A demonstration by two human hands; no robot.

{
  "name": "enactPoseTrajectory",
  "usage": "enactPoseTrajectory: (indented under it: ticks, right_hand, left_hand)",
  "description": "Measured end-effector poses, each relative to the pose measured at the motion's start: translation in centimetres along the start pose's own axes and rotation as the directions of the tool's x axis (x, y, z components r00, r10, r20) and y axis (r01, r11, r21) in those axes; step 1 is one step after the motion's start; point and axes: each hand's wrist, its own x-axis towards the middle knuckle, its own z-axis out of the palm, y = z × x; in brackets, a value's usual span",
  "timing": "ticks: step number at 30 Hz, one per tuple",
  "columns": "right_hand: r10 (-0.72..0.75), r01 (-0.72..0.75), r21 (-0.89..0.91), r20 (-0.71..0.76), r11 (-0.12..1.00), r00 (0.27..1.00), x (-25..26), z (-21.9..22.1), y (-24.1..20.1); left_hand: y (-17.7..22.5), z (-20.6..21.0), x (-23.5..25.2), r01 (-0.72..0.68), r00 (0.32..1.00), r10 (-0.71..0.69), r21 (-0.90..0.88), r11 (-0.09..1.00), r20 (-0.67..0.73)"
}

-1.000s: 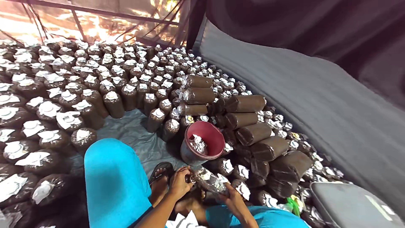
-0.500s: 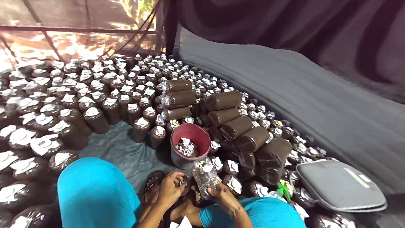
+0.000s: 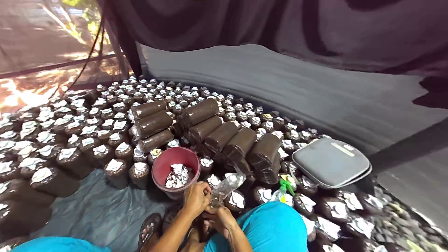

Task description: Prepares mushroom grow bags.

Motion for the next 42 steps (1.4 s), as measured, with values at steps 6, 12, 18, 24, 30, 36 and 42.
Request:
enactPoseTrajectory:
  ticks: [6,12,18,24,30,36,42]
  right_hand:
    - [0.040,0.043,-0.526,0.146,0.849,0.988,-0.2,0.7,-0.2]
    - [0.005,0.057,-0.865,0.069,0.499,0.998,1.8,0.8,0.4]
    - [-0.026,0.153,-0.963,0.151,0.223,0.988,0.5,2.7,-0.2]
    - [-0.007,0.164,-0.986,0.164,-0.013,0.986,-2.5,7.0,1.8]
    - [-0.125,0.141,-0.957,0.177,-0.254,0.976,-2.3,11.2,4.0]
    - [-0.071,0.091,-0.891,0.136,-0.445,0.988,-0.7,14.4,4.7]
    - [0.019,0.139,-0.831,0.153,-0.538,0.988,0.3,14.7,4.3]
  left_hand:
    - [2.0,3.1,4.8,-0.005,0.991,-0.022,0.199,0.980,0.134]
    - [0.7,2.8,4.9,0.039,0.992,-0.051,0.103,0.994,0.120]
    - [-6.8,-1.8,-4.5,-0.009,0.956,-0.097,-0.359,0.933,-0.278]
    - [-16.1,-0.7,-15.2,0.109,0.862,-0.278,-0.381,0.918,-0.425]
    - [-15.6,-1.3,-12.8,0.299,0.873,-0.439,-0.478,0.826,-0.214]
    - [-16.6,-1.5,-12.4,0.361,0.892,-0.444,-0.451,0.816,-0.089]
    - [-16.9,-2.6,-12.4,0.504,0.859,-0.505,-0.312,0.806,0.084]
